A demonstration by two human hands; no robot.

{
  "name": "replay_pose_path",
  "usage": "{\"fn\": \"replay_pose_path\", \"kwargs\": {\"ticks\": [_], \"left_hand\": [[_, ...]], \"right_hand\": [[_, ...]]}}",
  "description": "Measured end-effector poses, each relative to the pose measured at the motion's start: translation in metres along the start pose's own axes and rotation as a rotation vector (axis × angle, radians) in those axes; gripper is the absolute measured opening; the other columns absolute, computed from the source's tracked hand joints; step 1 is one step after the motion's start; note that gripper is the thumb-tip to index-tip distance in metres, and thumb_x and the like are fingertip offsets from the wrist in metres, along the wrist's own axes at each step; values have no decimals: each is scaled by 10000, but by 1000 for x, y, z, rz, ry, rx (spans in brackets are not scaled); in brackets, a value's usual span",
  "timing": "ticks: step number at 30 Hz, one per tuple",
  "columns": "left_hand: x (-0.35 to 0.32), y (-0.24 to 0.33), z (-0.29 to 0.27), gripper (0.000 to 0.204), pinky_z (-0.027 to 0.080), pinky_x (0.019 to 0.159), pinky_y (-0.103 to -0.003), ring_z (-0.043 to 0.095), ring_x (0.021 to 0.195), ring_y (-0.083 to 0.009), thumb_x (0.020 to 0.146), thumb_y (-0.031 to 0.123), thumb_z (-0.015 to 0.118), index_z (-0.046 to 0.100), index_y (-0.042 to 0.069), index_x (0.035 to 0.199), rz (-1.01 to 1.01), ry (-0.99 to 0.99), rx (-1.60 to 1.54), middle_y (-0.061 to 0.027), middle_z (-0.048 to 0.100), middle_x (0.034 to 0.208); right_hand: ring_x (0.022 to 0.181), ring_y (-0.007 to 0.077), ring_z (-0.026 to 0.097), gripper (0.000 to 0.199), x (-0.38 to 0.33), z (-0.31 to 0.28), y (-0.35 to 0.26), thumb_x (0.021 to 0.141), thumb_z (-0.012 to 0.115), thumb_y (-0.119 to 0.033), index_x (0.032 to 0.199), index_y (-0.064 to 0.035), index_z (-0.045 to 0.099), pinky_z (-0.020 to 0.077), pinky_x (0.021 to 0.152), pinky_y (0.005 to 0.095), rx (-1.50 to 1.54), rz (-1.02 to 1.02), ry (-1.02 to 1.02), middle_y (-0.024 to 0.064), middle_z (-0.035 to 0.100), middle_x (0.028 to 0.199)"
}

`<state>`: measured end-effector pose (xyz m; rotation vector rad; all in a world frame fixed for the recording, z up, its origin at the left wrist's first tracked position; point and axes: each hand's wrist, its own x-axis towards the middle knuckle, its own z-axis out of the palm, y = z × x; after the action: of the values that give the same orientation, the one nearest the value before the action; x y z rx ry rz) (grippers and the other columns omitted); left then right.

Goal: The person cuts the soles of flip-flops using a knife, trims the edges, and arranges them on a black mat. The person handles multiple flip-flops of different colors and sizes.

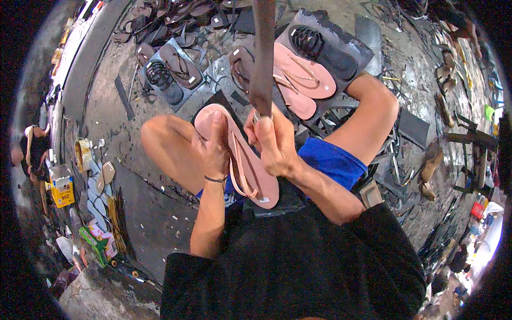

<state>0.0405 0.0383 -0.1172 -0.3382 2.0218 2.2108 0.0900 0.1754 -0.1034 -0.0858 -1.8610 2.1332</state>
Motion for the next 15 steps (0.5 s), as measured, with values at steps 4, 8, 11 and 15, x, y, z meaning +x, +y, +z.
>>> {"fn": "replay_pose_path", "kwargs": {"ticks": [4,8,11,15], "left_hand": [[2,-13,-16,330,526,835,-265,638,969,-140,950,203,709,614,-31,1162,38,27,18,-76,664,1112],[19,-7,-35,376,494,924,-291,607,1066,-150,968,281,678,612,-4,1205,-21,121,-24,-68,640,1188],[43,11,-63,408,480,979,-340,593,1123,-185,981,365,637,609,46,1234,29,192,-232,-64,630,1211],[57,53,-51,412,475,1020,-415,579,1176,-238,978,377,599,570,99,1281,88,244,-587,-73,617,1221]], "right_hand": [[604,114,489,207,-44,-7,-11,1012,488,-186,1109,-4,503,422,544,335,-71,125,-27,77,506,648],[617,115,501,193,-73,-29,-23,998,516,-188,1046,-4,545,431,563,330,-238,279,-85,60,525,671],[623,72,531,274,-49,-56,-20,997,601,-311,946,-43,623,438,537,268,-232,537,169,-23,585,696],[601,99,556,287,-44,-69,13,992,642,-306,1036,-23,621,480,511,249,275,596,447,59,641,864]]}}
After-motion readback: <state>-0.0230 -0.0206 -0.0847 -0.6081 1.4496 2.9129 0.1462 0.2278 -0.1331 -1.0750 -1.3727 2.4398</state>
